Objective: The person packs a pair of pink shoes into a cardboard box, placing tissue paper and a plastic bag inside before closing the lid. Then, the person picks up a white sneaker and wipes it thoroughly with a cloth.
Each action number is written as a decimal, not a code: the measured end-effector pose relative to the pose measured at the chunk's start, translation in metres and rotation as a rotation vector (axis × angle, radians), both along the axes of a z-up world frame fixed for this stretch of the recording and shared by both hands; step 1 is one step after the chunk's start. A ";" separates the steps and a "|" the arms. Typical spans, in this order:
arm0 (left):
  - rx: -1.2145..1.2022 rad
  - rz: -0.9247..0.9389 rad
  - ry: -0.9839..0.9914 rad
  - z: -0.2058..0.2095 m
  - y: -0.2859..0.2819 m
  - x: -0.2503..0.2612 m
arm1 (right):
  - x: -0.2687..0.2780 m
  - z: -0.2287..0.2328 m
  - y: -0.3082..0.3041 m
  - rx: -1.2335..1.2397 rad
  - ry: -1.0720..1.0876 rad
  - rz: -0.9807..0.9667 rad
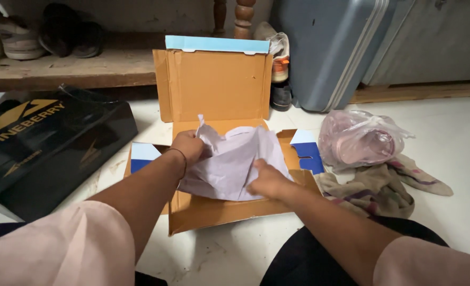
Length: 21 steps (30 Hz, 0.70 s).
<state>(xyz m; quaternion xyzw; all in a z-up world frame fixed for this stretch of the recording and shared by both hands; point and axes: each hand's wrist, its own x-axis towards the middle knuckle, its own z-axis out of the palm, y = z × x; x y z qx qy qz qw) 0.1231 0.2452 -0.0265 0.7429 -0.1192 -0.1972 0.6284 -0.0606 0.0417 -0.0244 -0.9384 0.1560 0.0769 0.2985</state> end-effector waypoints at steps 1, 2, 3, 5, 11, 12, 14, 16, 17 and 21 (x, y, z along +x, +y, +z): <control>0.000 -0.003 -0.003 0.001 0.000 0.003 | -0.001 0.006 0.000 0.000 -0.003 -0.003; -0.033 0.021 -0.015 0.000 0.001 0.005 | -0.004 0.011 0.000 0.098 -0.123 -0.130; -0.065 0.045 -0.028 -0.001 0.002 0.006 | -0.006 0.016 0.000 0.197 -0.244 -0.258; -0.077 0.063 -0.003 0.013 0.008 -0.001 | -0.009 0.026 -0.001 0.322 -0.320 -0.378; -0.142 0.024 0.076 0.014 0.022 0.012 | -0.010 0.018 -0.036 0.684 -0.417 -0.533; -0.118 -0.032 0.046 0.001 0.023 0.026 | -0.010 0.009 -0.047 0.777 -0.411 -0.486; 0.232 -0.087 -0.338 -0.003 0.024 0.032 | -0.014 0.018 -0.043 0.849 -0.389 -0.451; 0.584 -0.140 -0.721 -0.001 0.025 0.030 | -0.013 0.016 -0.047 0.919 -0.366 -0.415; 0.396 -0.018 -0.472 0.004 0.025 0.025 | -0.010 0.010 -0.054 0.919 -0.379 -0.446; 0.221 0.210 -0.073 0.022 0.027 0.021 | 0.003 0.004 -0.080 0.948 -0.489 -0.547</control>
